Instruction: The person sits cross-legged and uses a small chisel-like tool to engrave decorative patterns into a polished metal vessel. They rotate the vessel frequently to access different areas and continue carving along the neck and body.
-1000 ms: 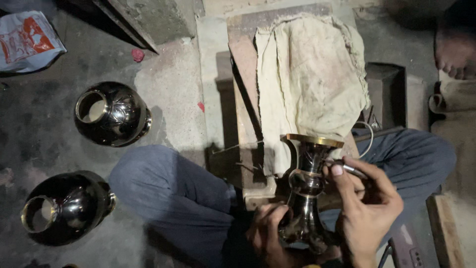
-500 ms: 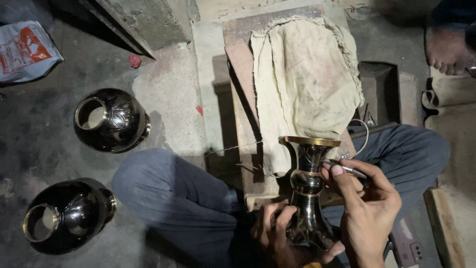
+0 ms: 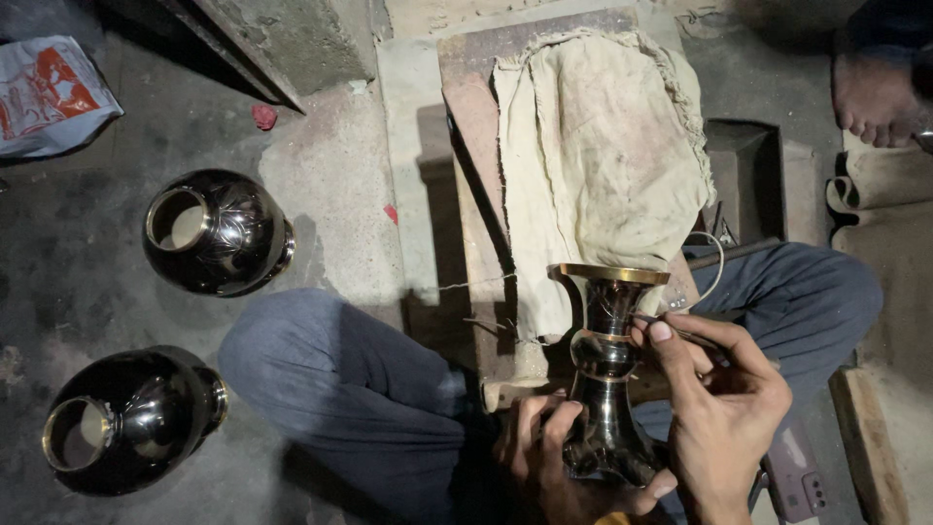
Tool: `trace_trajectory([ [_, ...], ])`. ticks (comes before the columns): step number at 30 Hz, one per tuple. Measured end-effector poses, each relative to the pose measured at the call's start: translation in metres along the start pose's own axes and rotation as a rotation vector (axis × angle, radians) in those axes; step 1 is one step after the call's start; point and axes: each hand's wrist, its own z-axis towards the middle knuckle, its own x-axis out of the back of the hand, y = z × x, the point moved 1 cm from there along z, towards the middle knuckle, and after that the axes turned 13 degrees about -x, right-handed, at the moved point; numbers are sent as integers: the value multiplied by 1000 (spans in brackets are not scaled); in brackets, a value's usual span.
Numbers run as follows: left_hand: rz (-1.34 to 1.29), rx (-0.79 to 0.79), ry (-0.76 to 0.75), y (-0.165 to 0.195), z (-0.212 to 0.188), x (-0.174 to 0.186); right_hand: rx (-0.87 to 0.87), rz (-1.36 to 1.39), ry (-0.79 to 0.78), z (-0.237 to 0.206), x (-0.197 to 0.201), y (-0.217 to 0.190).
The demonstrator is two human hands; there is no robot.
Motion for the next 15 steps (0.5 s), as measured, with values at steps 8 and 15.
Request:
trace_trajectory([
  [8,105,-14,-19,1,-3,0,198,-166,-1,-5,3,3],
  [15,91,17,-39,1,-6,1,82,-26,2,-3,-1,3],
])
